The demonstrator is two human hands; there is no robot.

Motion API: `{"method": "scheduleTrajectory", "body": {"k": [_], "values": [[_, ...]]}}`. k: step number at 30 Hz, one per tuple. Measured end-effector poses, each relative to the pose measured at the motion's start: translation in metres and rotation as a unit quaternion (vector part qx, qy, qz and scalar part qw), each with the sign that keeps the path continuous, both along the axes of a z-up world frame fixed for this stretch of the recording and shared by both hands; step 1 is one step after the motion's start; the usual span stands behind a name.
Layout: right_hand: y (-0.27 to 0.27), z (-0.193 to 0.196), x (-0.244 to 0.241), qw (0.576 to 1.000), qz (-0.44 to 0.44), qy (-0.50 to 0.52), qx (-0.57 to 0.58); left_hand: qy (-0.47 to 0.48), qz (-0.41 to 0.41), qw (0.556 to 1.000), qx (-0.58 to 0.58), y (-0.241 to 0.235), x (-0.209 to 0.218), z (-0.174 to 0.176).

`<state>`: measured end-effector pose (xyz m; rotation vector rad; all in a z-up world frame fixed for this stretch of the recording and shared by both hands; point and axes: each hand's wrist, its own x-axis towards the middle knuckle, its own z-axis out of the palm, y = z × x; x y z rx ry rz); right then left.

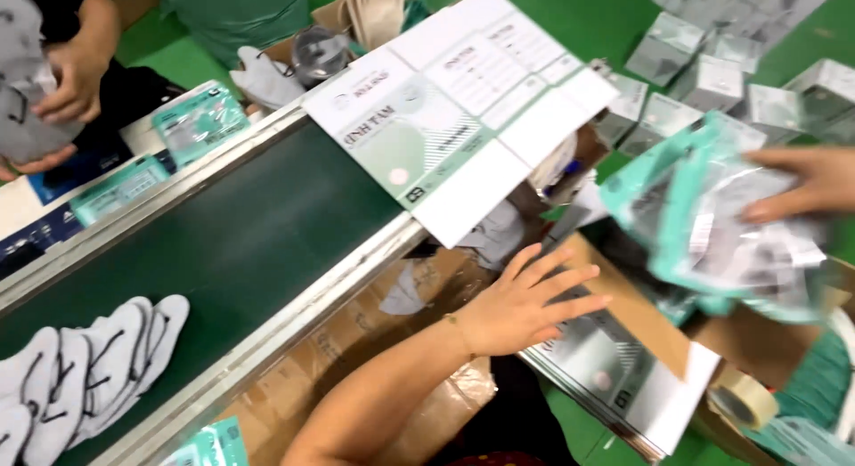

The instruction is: The person places face masks into teal plastic pouches, presses the pouches closed, and stacks the sealed pouches. They then fold boxes and use a tape dispenser to seal the boxes, placing pouches and boxes on the work surface.

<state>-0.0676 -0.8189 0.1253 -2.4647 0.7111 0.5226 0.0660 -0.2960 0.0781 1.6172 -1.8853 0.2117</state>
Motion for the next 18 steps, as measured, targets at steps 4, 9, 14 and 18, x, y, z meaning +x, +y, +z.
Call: {"method": "scheduleTrajectory", "body": {"k": [4,9,14,18], "values": [[0.116,0.0,-0.007,0.992,-0.048,0.045,-0.11,-0.034,0.041,0.998,-0.038,-0.049,-0.02,-0.019],[0.209,0.0,-0.018,0.912,0.064,-0.072,-0.399,-0.008,0.031,0.996,-0.078,-0.066,-0.04,-0.024],[0.19,-0.102,-0.003,0.947,0.056,-0.156,-0.276,-0.018,0.062,0.996,-0.056,-0.067,-0.07,-0.023],[0.202,-0.12,0.012,0.956,0.079,-0.106,-0.263,0.046,0.06,0.996,-0.042,-0.061,-0.071,-0.042]]}}
